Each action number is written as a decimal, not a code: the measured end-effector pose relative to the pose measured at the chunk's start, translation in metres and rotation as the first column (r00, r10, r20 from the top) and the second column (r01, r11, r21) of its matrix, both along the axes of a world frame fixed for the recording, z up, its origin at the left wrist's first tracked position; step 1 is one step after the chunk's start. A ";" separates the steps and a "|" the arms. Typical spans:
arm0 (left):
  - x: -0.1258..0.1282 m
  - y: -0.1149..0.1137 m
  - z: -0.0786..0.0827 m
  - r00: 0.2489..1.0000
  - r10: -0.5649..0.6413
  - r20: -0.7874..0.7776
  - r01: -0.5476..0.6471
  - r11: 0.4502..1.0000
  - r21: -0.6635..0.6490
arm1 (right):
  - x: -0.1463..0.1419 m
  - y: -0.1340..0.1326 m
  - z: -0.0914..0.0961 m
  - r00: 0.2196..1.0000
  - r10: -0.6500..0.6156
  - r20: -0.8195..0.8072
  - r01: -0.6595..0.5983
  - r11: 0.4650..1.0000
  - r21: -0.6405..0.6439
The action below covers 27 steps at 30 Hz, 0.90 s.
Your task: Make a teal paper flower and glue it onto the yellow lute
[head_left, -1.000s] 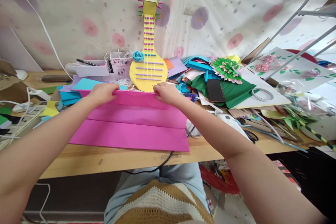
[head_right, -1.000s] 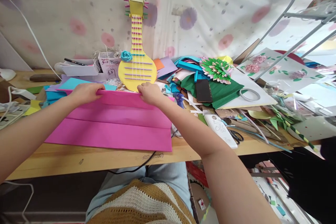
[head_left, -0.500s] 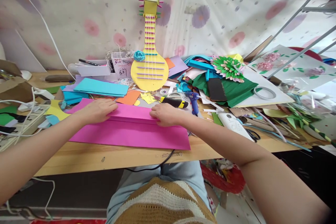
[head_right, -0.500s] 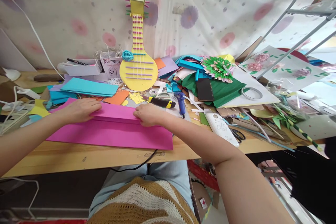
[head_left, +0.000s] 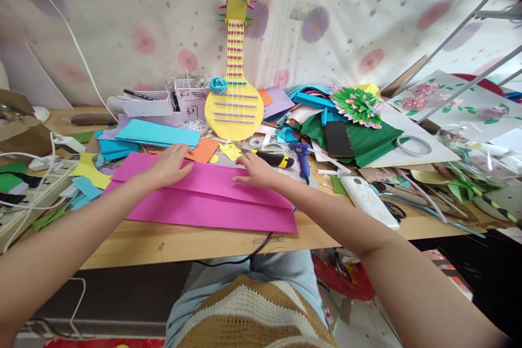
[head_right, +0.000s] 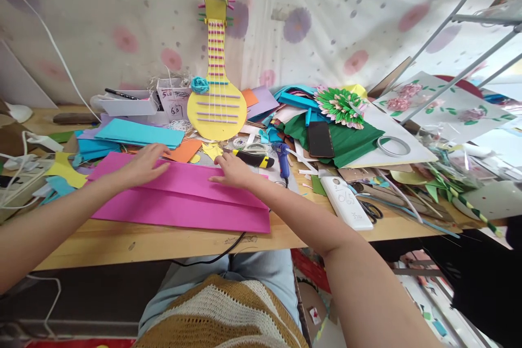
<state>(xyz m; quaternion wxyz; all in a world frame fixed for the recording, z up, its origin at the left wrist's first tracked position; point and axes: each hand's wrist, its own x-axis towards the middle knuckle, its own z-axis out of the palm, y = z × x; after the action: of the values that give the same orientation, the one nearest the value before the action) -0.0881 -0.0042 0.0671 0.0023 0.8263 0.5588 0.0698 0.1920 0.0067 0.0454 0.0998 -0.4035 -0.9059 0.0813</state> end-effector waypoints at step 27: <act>-0.001 -0.019 -0.024 0.969 -0.234 0.079 0.234 0.972 0.005 | 0.052 -0.043 -0.010 0.951 0.297 0.082 -0.302 0.951 0.060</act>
<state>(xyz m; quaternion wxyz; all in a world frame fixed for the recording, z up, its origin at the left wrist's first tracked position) -0.0887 -0.0229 0.0430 0.0343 0.8831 0.4571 0.1003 0.2443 -0.0359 0.0358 0.0679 -0.2603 -0.9619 0.0482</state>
